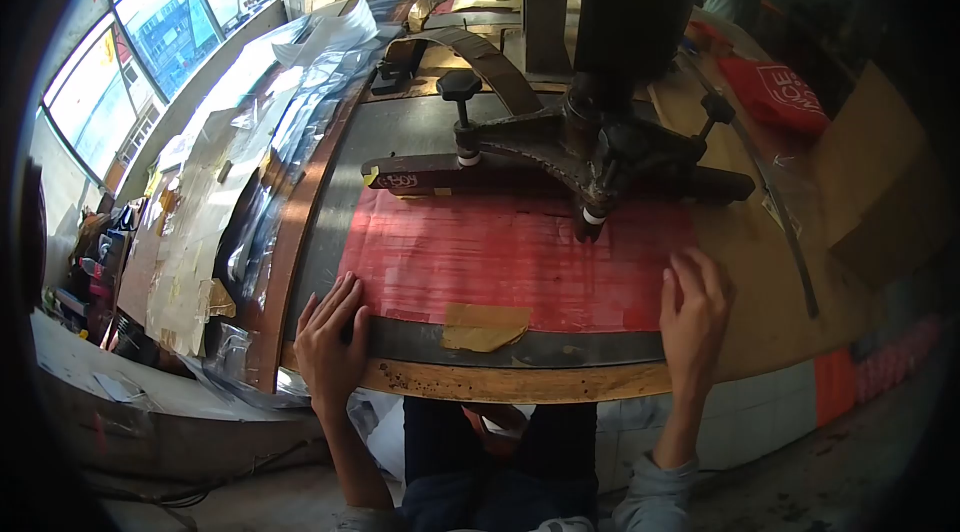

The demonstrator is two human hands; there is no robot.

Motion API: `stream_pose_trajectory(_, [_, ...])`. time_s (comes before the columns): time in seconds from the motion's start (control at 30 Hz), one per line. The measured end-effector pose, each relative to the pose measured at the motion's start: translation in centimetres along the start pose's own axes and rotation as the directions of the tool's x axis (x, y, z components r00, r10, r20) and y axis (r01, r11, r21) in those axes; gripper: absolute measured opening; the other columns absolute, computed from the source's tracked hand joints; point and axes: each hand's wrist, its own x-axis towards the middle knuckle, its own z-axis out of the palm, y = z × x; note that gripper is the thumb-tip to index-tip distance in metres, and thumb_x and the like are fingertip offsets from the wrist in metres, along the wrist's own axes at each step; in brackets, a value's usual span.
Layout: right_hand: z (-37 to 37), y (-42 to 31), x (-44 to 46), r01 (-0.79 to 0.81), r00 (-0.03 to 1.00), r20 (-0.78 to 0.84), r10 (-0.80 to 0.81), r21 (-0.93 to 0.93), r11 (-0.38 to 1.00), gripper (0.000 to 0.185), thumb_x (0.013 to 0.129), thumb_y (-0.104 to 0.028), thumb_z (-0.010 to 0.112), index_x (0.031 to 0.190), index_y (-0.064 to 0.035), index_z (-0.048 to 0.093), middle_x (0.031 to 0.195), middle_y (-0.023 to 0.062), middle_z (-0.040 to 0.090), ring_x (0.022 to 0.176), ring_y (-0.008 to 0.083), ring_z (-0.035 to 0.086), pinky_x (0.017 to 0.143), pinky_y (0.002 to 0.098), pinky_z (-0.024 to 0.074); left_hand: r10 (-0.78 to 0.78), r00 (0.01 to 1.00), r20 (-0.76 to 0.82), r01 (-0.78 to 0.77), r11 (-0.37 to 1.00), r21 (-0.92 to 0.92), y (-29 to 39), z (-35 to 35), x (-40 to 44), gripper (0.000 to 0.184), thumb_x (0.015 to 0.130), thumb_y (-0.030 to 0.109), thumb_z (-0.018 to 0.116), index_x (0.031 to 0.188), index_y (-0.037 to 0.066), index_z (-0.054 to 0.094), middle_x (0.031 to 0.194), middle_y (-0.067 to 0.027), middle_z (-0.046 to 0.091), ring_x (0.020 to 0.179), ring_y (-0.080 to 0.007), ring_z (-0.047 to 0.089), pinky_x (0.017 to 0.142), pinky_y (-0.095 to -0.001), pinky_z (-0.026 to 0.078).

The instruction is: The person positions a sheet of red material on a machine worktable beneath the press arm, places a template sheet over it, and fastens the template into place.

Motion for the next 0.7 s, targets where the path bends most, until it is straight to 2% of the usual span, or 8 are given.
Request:
stream_pose_trajectory(0.07, [-0.3, -4.5, -2.0, 0.124, 0.98, 0.117, -0.163, 0.286, 0.95, 0.023, 0.082, -0.018, 0.064, 0.101, -0.004, 0.066, 0.107, 0.0079, 0.06, 0.098, 0.0223, 0.057, 0.091, 0.0393, 0.0391, 0.01, 1.0, 0.002, -0.01, 1.0, 0.003, 0.0, -0.2, -0.1, 0.031, 0.085, 0.021, 0.058, 0.114, 0.009, 0.064, 0.122, -0.0066, 0.059, 0.116, -0.0184, 0.054, 0.104, -0.0376, 0.033])
stream_pose_trajectory(0.17, [0.3, -10.4, -4.5, 0.395, 0.865, 0.19, -0.464, 0.313, 0.864, 0.046, 0.082, -0.044, 0.061, 0.104, -0.0042, 0.065, 0.109, 0.0051, 0.061, 0.102, 0.0175, 0.056, 0.096, 0.0433, 0.0349, 0.018, 1.0, -0.005, -0.018, 1.0, -0.015, -0.2, 0.0, -0.1, 0.031, 0.085, 0.021, 0.059, 0.113, 0.009, 0.064, 0.121, -0.007, 0.06, 0.116, -0.0186, 0.054, 0.103, -0.0379, 0.034])
stream_pose_trajectory(0.33, [2.5, -15.7, -6.8, 0.443, 0.788, 0.209, -0.58, 0.463, 0.768, 0.054, 0.086, -0.048, 0.053, 0.106, 0.0009, 0.063, 0.116, 0.0101, 0.06, 0.111, 0.0197, 0.055, 0.104, 0.0425, 0.0346, -0.006, 1.0, -0.011, 0.006, 1.0, -0.005, -0.1, 0.0, -0.2, 0.029, 0.086, 0.022, 0.059, 0.112, 0.01, 0.065, 0.12, -0.005, 0.06, 0.115, -0.0164, 0.055, 0.107, -0.0382, 0.026])
stream_pose_trajectory(0.43, [2.3, -14.8, -6.1, 0.324, 0.769, 0.232, -0.596, 0.662, 0.676, 0.058, 0.088, -0.05, 0.049, 0.107, 0.0028, 0.062, 0.117, 0.0111, 0.06, 0.114, 0.0209, 0.054, 0.103, 0.0414, 0.0368, -0.028, 0.999, -0.021, 0.028, 1.0, 0.001, -0.1, 0.1, -0.2, 0.028, 0.086, 0.022, 0.059, 0.111, 0.012, 0.065, 0.119, -0.0038, 0.061, 0.114, -0.0151, 0.055, 0.108, -0.0382, 0.024])
stream_pose_trajectory(0.47, [1.3, -13.7, -5.4, 0.196, 0.775, 0.323, -0.544, 0.695, 0.692, 0.067, 0.087, -0.054, 0.045, 0.11, 0.0067, 0.059, 0.122, 0.0151, 0.057, 0.119, 0.0248, 0.05, 0.103, 0.0414, 0.0364, -0.024, 0.999, -0.039, 0.024, 1.0, 0.015, -0.2, 0.2, -0.3, 0.027, 0.086, 0.023, 0.059, 0.11, 0.012, 0.066, 0.118, -0.003, 0.062, 0.113, -0.014, 0.056, 0.108, -0.0383, 0.023])
stream_pose_trajectory(0.57, [1.9, -13.9, -6.1, 0.374, 0.868, 0.272, -0.416, 0.195, 0.907, 0.077, 0.084, -0.059, 0.044, 0.114, 0.0104, 0.055, 0.125, 0.0199, 0.053, 0.123, 0.0292, 0.046, 0.103, 0.0416, 0.0374, -0.04, 0.998, -0.048, 0.041, 0.999, 0.015, -0.1, 0.2, -0.3, 0.026, 0.086, 0.023, 0.059, 0.109, 0.013, 0.066, 0.118, -0.0028, 0.062, 0.113, -0.0139, 0.056, 0.108, -0.0385, 0.023])
stream_pose_trajectory(0.6, [1.2, -15.3, -6.6, 0.326, 0.866, 0.302, -0.399, 0.264, 0.908, 0.085, 0.081, -0.063, 0.044, 0.118, 0.0127, 0.051, 0.128, 0.0235, 0.049, 0.126, 0.0321, 0.043, 0.104, 0.0428, 0.0359, -0.047, 0.997, -0.057, 0.047, 0.999, -0.006, 0.0, 0.3, -0.2, 0.026, 0.086, 0.023, 0.059, 0.108, 0.012, 0.067, 0.117, -0.0027, 0.063, 0.113, -0.0135, 0.056, 0.108, -0.0395, 0.022])
stream_pose_trajectory(0.7, [1.0, -16.2, -6.8, 0.407, 0.712, 0.305, -0.633, 0.555, 0.725, 0.088, 0.079, -0.066, 0.045, 0.121, 0.0114, 0.049, 0.13, 0.0238, 0.047, 0.127, 0.0335, 0.041, 0.104, 0.0434, 0.0353, -0.035, 0.996, -0.078, 0.033, 0.999, -0.027, 0.1, 0.0, -0.2, 0.025, 0.086, 0.023, 0.059, 0.106, 0.011, 0.067, 0.115, -0.0028, 0.063, 0.112, -0.0133, 0.056, 0.108, -0.0406, 0.021])
